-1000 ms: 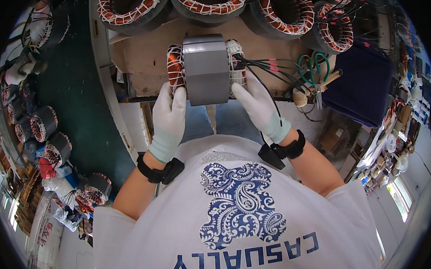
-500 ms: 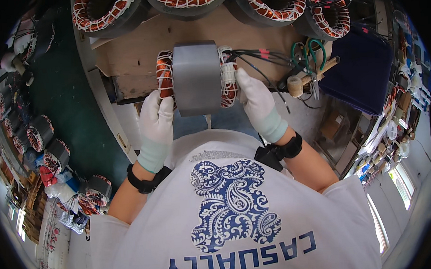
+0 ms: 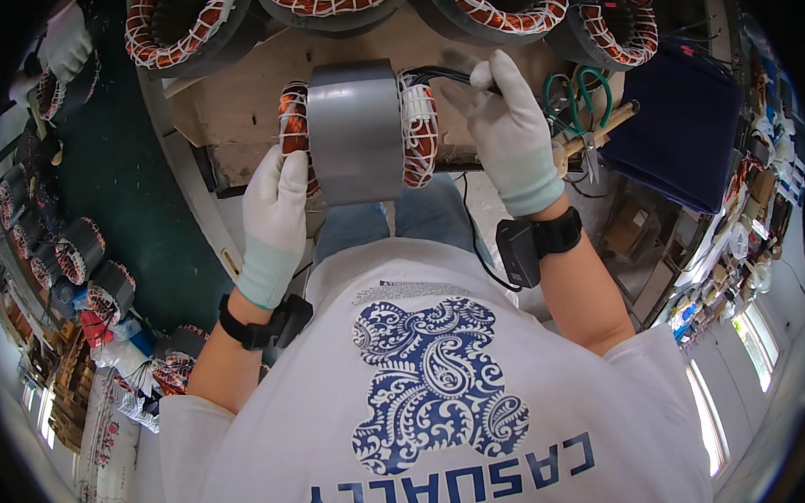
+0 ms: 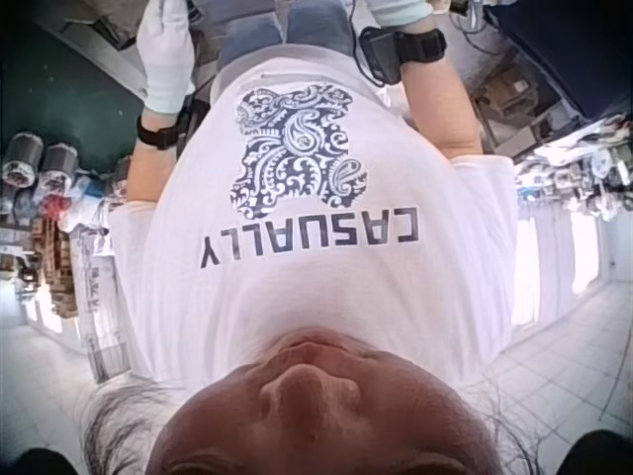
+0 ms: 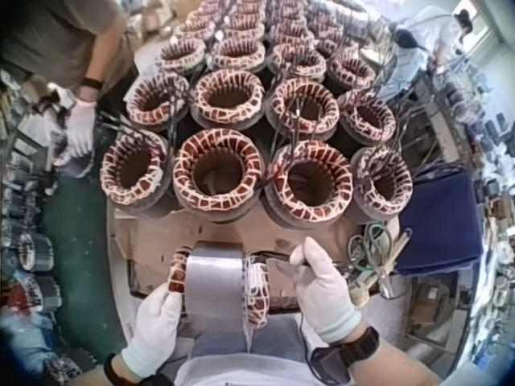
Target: Assemble motor stators by winding and organizing wire coils.
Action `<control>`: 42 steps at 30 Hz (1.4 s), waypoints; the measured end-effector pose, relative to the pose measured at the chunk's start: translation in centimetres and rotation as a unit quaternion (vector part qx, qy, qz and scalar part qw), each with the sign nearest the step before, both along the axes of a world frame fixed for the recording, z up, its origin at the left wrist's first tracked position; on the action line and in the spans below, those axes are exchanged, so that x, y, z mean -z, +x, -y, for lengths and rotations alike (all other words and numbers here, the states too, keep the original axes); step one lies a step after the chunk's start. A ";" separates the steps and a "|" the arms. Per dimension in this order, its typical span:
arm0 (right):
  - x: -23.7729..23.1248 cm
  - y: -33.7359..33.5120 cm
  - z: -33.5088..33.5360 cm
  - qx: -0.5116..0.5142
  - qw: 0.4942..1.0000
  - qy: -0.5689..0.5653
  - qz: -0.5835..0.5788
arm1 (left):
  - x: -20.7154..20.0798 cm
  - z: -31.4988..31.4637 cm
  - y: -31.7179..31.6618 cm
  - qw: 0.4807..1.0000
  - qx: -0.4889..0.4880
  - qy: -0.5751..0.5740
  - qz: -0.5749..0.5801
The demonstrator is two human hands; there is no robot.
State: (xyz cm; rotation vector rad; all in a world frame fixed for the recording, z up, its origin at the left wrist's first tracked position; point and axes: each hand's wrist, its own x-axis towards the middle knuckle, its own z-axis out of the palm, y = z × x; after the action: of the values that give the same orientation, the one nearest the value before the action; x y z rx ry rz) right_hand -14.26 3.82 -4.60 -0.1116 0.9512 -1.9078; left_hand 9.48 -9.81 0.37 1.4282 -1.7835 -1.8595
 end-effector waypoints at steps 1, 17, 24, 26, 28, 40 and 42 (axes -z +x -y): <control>0.8 0.6 -0.3 -0.008 0.998 -0.011 -0.065 | 0.0 0.1 -0.2 1.000 -0.003 -0.009 0.009; -1.1 6.1 -2.6 -0.180 0.926 0.254 -0.214 | 1.0 -1.5 2.3 0.980 0.101 -0.156 0.067; -4.9 6.6 -2.2 -0.207 0.877 0.290 -0.321 | 1.5 -2.1 2.8 0.996 0.039 -0.073 0.030; -5.8 6.1 -2.8 -0.259 0.845 0.345 -0.316 | 0.9 -2.0 2.5 0.996 0.047 -0.077 0.026; -5.8 6.1 -3.3 -0.253 0.870 0.341 -0.251 | 0.6 -2.3 2.2 0.995 0.055 -0.079 0.028; -3.9 4.6 -1.5 -0.152 0.932 0.267 -0.193 | -0.1 -0.3 -1.5 0.999 0.003 -0.047 -0.001; -2.9 4.9 -1.8 -0.139 0.936 0.242 -0.214 | 0.1 -0.4 -1.1 0.999 -0.011 -0.033 -0.014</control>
State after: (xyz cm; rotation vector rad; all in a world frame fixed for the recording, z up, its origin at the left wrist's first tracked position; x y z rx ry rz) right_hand -9.33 5.62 -1.69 -0.3592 1.5843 -1.3654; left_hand 8.34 -9.44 0.25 1.3869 -1.7914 -1.7830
